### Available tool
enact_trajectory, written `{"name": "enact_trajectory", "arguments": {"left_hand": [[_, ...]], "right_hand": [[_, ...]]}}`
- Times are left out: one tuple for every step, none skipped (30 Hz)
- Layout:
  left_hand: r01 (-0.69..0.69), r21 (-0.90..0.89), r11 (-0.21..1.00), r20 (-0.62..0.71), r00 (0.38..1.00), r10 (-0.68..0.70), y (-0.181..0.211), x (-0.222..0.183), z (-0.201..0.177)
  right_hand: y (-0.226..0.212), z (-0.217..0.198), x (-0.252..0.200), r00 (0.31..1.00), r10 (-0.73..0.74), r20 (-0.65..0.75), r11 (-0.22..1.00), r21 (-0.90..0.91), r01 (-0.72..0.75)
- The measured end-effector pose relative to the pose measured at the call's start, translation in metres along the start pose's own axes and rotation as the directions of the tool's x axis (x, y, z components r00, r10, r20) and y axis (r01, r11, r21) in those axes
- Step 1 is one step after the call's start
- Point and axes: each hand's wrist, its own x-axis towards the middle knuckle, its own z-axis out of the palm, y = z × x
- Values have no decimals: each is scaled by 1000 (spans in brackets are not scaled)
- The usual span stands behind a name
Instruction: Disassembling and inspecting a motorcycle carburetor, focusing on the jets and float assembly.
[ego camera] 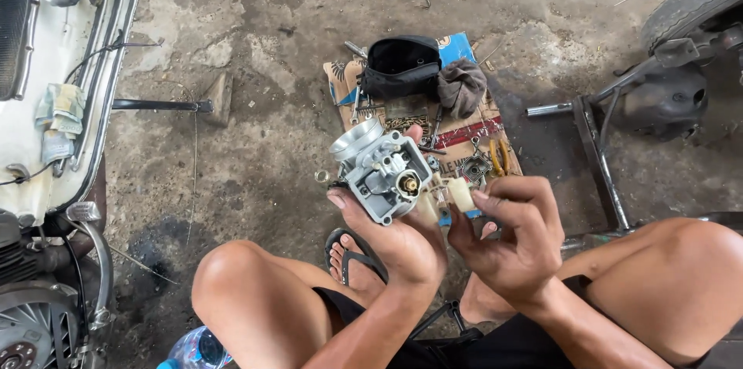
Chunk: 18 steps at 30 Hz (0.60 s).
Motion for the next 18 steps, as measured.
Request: {"name": "enact_trajectory", "arguments": {"left_hand": [[-32,9,999,-10,999,32,-2,2,-1],[-64,18,998,-19,998,65,-4,4,-1],[-64,20,998,-21,998,64,-4,4,-1],[-95,63,993,15,995,95,-4,4,-1],[-126,105,986,52,991,122,-4,4,-2],[-124,108,986,49,992,120,-4,5,-3],[-129,117,985,48,991,125,-4,6,-4],[-134,127,983,47,990,130,-4,7,-4],[-135,127,983,45,990,130,-3,8,-3],[-129,139,982,33,992,125,-2,9,-2],[-122,149,981,21,993,120,0,9,-2],[-121,150,981,20,993,120,2,11,-3],[-79,122,989,-9,997,81,3,13,-3],[-37,93,995,-37,998,41,4,14,-4],[-38,93,995,-39,998,41,5,15,-6],[-33,83,996,-14,999,34,6,16,-8],[-26,75,997,11,1000,25,7,17,-10],[-25,75,997,9,1000,24,7,17,-12]], "right_hand": [[1,-1,-2,1000,-18,1,1000,-13,18],[2,-1,-5,999,-37,3,999,-27,37],[3,-1,-7,999,-34,5,999,-26,34],[4,-1,-8,999,-34,-4,999,-23,34],[4,-1,-11,999,-32,-11,999,-21,32],[2,-2,-11,1000,-28,-9,999,-21,28],[0,-2,-12,999,-35,-5,999,-26,35],[-1,-2,-12,999,-41,-2,999,-30,41],[-1,-2,-12,999,-40,0,999,-29,40],[0,-1,-13,999,-51,-4,998,-30,51],[-1,-1,-14,998,-62,-8,998,-31,61],[-2,-4,-13,998,-61,-6,998,-31,61],[-2,-7,-11,999,-21,40,999,45,20],[-2,-10,-8,996,15,89,993,118,-25],[0,-12,-7,996,15,90,993,119,-25],[2,-14,-6,981,136,141,965,205,-163],[4,-16,-5,947,250,202,912,279,-300],[5,-16,-2,947,251,202,912,278,-301]]}}
